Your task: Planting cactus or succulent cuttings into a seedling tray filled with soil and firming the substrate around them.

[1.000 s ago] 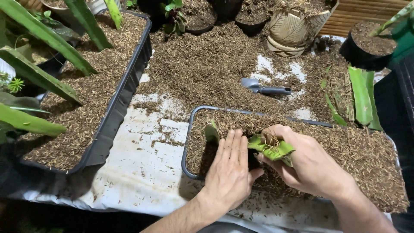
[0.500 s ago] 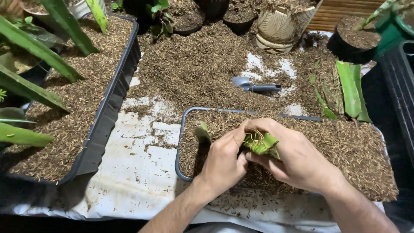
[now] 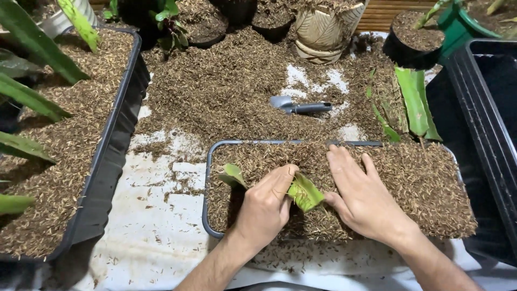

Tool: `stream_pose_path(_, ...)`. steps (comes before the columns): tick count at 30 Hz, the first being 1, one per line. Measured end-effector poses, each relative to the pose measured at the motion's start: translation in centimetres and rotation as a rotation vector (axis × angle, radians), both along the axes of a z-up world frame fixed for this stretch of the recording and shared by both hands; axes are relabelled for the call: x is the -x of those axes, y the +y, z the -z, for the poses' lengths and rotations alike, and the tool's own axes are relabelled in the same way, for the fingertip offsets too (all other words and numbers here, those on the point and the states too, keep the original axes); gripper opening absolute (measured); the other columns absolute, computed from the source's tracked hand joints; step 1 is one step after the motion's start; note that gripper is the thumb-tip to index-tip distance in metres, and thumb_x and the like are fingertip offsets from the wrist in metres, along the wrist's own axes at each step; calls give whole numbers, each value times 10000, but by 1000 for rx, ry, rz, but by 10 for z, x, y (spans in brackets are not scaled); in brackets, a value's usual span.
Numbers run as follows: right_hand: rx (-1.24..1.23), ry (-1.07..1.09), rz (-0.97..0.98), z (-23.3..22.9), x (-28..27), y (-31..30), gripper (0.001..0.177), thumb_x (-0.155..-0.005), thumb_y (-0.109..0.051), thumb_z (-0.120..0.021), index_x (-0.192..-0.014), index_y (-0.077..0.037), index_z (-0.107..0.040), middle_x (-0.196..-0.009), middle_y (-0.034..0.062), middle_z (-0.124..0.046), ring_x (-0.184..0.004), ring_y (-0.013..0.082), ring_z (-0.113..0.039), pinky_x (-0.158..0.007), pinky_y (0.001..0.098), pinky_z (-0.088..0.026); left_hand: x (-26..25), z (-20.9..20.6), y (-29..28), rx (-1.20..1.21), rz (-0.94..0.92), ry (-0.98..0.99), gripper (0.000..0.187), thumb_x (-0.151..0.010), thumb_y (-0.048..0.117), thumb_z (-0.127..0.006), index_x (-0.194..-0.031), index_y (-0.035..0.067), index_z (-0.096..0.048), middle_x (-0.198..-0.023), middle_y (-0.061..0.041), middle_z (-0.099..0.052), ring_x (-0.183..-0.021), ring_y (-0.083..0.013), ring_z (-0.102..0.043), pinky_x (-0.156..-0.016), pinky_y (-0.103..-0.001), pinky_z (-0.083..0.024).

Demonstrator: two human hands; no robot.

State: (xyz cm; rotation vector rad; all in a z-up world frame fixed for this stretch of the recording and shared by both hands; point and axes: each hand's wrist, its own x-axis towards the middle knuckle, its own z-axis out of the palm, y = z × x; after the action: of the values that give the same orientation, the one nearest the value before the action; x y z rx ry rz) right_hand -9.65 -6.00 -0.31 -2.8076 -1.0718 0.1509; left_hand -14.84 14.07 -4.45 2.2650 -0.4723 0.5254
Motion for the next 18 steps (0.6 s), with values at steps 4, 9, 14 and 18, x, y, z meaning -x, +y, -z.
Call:
stream_pose_path(4, 227, -426, -115, 18, -3, 0, 710, -917, -473, -251, -1440, -26, -80, -1505, 126, -80, -1388, 211, -87, -1100, 432, -18, 0, 8, -1, -15, -18, 19, 593, -705, -128, -574, -1271, -17, -437, -1203, -211, -564, -1113, -332, -574, -996, -370, -441)
stream_pose_path(9, 331, -746, -269, 5, -7, 11, 762, -854, -564, -212, -1441, -93, -92, -1509, 72, -90, -1403, 149, -87, -1142, 463, -7, -1, 5, 1, -5, -29, 5, 625, -693, -124, -596, -1283, -13, -424, -1213, -201, -561, -1118, -316, -568, -1011, -365, -424)
stream_pose_path(14, -66, 8, -329, -22, -38, 21, 705, -894, -557, -85, -1420, -94, -161, -1486, 87, -158, -1358, 227, -163, -1034, 573, 2, 1, 4, 2, -16, -13, -4, 675, -657, -141, -609, -1289, -6, -414, -1216, -190, -563, -1129, -317, -559, -1020, -350, -414)
stream_pose_path(18, -21, 88, -389, -7, -44, 29, 561, -939, -408, -128, -1401, -104, -214, -1477, 85, -171, -1363, 225, -131, -1047, 533, 21, 1, 3, 3, -27, -21, -3, 637, -664, -128, -602, -1270, -35, -430, -1211, -228, -551, -1127, -334, -557, -1006, -354, -424)
